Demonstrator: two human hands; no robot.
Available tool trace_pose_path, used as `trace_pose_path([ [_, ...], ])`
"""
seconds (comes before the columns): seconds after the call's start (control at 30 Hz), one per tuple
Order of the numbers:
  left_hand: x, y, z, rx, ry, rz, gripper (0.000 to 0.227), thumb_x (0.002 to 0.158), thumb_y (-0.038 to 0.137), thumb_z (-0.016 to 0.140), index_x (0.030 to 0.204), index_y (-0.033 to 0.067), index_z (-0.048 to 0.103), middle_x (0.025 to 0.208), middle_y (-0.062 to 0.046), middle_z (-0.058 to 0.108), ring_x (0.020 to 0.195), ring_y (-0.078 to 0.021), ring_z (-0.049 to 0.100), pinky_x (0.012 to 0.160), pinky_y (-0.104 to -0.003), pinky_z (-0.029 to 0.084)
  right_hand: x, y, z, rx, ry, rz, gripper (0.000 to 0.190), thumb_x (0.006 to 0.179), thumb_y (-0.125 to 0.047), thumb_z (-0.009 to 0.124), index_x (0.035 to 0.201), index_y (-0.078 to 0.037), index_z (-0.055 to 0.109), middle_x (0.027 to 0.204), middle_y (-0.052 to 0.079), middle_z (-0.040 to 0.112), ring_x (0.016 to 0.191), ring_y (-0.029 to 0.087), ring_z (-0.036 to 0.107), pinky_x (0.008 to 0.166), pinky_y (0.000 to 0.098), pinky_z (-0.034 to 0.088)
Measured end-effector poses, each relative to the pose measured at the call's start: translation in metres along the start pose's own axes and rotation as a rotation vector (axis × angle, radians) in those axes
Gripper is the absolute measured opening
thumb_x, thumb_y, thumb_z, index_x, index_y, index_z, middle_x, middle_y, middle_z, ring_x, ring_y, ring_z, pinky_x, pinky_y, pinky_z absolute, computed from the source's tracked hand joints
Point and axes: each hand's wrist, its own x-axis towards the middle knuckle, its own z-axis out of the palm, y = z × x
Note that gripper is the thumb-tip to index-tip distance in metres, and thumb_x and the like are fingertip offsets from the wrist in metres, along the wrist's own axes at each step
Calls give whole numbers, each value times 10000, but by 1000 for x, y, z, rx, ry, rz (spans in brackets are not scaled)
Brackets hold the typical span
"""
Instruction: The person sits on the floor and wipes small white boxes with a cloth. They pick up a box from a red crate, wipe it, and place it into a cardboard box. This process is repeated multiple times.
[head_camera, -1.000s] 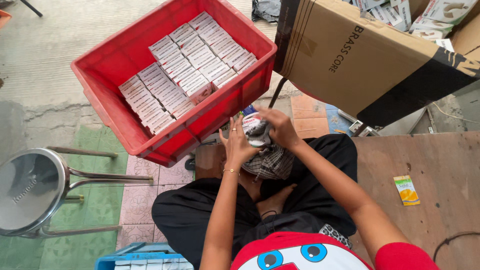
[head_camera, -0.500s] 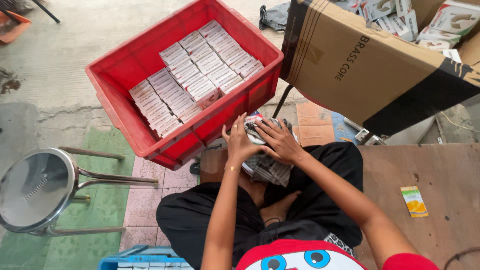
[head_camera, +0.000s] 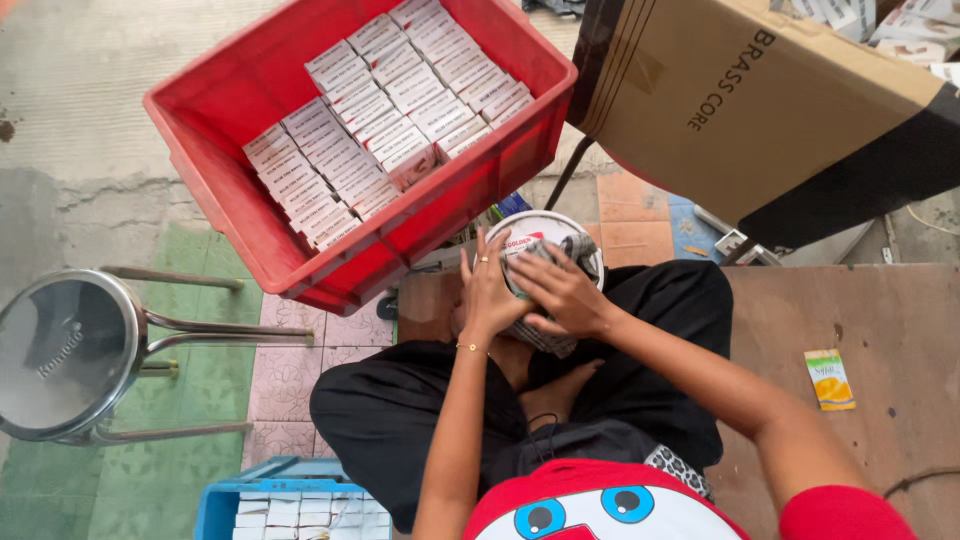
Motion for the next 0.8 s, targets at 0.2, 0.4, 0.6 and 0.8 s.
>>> trace_pose_path([
  [0.2,2,-11,5,15,37,87,1077,378,366,804,1336,66,414,1322,-142,511,1344,-387,307,1064,-583,226,10,14,-6,-71,-84,110,682,903,-549,313,1315,-25,458,1354,157,461,1275,278,428,1099,468,202],
  [0.4,-3,-21,15,41,81,120,1080,411,434,797,1350,67,412,1248,-157,557,1342,-371,323,1066,-585,220,-5,-5,-14,57,-73,-13,639,887,-516,350,1269,-28,507,1293,164,521,1236,282,472,1090,485,206],
  [0.6,-3,-22,16,30,107,122,1076,426,448,820,1349,66,422,1243,-160,557,1329,-372,340,1068,-585,208,-12,-16,-11,56,-16,89,632,871,-510,365,1240,-24,528,1288,160,525,1222,300,483,1077,467,269],
  [0.8,-2,-11,7,-24,118,136,1109,409,520,801,1349,68,424,1254,-166,553,1322,-384,350,1074,-591,183,-17,3,-5,-127,58,194,551,889,-400,421,1246,6,525,1273,183,535,1193,312,504,1065,452,295],
])
